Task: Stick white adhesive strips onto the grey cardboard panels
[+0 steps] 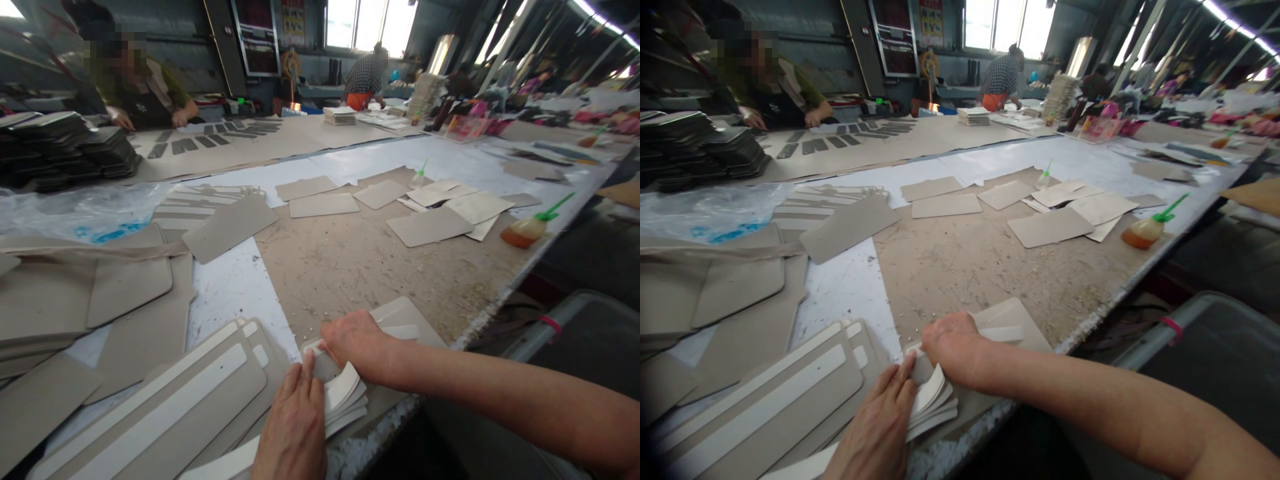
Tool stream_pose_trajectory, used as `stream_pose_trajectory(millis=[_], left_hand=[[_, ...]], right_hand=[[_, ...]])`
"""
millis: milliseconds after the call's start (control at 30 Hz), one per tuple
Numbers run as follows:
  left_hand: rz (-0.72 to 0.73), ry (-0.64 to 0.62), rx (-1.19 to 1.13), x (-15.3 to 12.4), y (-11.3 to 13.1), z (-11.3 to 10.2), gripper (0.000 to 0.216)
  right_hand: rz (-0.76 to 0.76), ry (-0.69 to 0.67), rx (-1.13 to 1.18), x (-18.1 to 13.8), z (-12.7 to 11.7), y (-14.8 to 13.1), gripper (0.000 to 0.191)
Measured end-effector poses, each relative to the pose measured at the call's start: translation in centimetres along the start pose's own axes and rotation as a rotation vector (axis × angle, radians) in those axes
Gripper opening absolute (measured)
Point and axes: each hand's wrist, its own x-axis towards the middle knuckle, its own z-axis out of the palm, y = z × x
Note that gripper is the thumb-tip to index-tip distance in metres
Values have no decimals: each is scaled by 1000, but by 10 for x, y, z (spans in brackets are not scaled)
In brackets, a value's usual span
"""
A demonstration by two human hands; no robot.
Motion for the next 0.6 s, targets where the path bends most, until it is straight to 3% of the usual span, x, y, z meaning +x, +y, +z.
stream_pose_trajectory(millis=[300,600], left_hand=[[7,-19,-32,-1,-3,-1,41],[-48,-117,-94,1,-6,-4,44]], right_hand=[[-33,-43,-2,6,4,2,26],[-23,-56,-20,6,6,0,22]])
